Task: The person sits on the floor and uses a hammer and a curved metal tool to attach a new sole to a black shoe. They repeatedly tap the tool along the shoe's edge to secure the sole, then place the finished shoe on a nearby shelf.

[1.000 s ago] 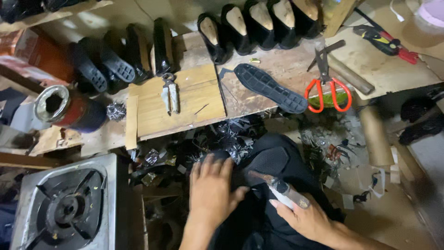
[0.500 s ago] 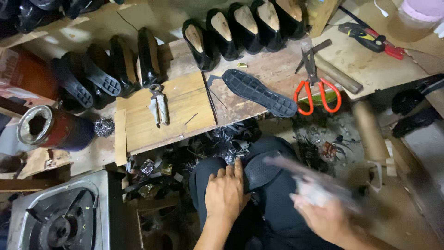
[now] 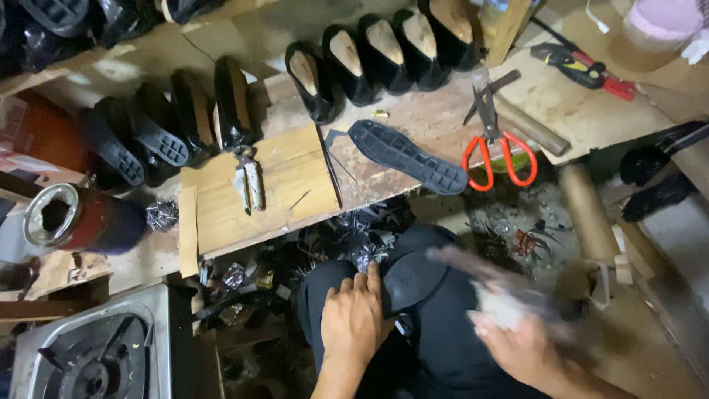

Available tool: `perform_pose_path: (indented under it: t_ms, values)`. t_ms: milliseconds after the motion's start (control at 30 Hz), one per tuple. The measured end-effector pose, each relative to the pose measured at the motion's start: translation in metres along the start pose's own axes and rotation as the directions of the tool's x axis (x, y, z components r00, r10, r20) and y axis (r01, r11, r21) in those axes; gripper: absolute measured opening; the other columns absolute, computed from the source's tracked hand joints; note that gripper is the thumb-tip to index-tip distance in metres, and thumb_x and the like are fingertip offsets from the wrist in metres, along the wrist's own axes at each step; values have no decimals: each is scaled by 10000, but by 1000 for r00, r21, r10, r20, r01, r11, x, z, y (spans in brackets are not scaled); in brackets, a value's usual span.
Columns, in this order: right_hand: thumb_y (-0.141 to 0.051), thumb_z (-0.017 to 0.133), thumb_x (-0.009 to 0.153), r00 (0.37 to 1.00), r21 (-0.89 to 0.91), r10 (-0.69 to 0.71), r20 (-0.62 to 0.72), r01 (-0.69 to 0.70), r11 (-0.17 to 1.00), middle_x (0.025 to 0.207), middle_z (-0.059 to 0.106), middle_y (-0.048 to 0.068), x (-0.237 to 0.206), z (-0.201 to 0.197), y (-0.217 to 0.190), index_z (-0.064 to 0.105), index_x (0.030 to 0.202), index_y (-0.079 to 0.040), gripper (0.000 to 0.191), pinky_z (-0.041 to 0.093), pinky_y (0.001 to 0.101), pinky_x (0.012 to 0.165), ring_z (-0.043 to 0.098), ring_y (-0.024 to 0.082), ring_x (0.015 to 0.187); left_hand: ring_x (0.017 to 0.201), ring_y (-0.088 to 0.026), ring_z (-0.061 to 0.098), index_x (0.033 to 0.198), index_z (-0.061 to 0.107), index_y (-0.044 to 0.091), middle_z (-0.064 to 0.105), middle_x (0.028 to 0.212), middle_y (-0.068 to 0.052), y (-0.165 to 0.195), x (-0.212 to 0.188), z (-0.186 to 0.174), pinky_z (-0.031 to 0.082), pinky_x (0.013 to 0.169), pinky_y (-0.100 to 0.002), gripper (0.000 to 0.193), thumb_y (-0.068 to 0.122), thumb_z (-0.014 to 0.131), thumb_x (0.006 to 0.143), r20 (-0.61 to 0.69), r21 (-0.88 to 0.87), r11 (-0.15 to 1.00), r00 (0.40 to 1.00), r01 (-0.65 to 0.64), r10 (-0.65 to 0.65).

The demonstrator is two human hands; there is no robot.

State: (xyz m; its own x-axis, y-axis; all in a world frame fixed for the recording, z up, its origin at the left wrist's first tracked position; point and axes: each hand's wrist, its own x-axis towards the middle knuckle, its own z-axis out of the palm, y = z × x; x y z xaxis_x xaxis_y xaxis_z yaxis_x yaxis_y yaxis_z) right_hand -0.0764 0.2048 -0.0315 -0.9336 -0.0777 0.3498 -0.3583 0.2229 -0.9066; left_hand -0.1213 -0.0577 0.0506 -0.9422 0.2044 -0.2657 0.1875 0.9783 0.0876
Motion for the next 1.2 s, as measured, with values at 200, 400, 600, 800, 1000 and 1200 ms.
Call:
perform_pose_path:
  t_ms: [200, 400, 600, 800, 1000, 1200]
  values:
    - [-337, 786, 846, 857, -303, 505, 106, -456, 837, 673, 670, 85, 10, -18, -8, 690, 1031, -106, 311, 533, 372, 519, 631, 208, 577, 1030, -269, 641, 1493, 416, 35, 645, 1150, -91, -1, -1, 5, 510, 859, -416, 994, 459, 860, 711, -28, -18, 1000, 1000, 2, -3]
    - [-377, 716, 920, 993, -140, -93, -75, 82, 987, 815, 624, 25, 9, -11, -25, 548, 1224, -134, 424, 539, 296, 574, 615, 149, 629, 1061, -270, 628, 1491, 415, 32, 637, 1174, -95, -2, -3, 1, 505, 882, -416, 1006, 435, 873, 690, -9, -3, 1000, 1000, 12, -12]
    - [-316, 754, 886, 769, -393, 630, 108, -549, 738, 624, 651, 72, 27, -15, -25, 614, 1244, -96, 443, 527, 356, 542, 643, 199, 537, 1067, -281, 619, 1495, 400, 26, 628, 1177, -110, -4, -7, 0, 502, 889, -425, 1003, 418, 869, 699, -6, 7, 1000, 1000, -4, 4]
    - [-289, 686, 935, 992, 15, -82, -95, 83, 996, 792, 621, 49, 16, -22, -17, 575, 1239, -152, 351, 528, 326, 577, 629, 163, 632, 1044, -280, 631, 1500, 406, 23, 643, 1147, -102, -6, -11, 5, 503, 877, -429, 986, 405, 860, 713, -44, -23, 1000, 999, -6, 5]
    - [-351, 776, 785, 915, -588, 355, 189, -184, 788, 795, 752, 157, 49, -14, -12, 665, 1277, -188, 530, 588, 442, 624, 747, 314, 708, 1053, -282, 627, 1485, 418, 41, 640, 1147, -102, -9, -15, -2, 498, 877, -427, 978, 419, 877, 708, -14, -59, 998, 1000, -9, 8]
    - [-459, 731, 856, 998, -713, 65, 5, -42, 700, 839, 722, 199, 151, -30, -32, 637, 1287, -117, 559, 561, 480, 652, 726, 383, 753, 1063, -284, 620, 1492, 410, 25, 632, 1163, -110, -6, -22, 2, 490, 880, -433, 995, 399, 880, 700, -47, -53, 999, 999, -11, 8]
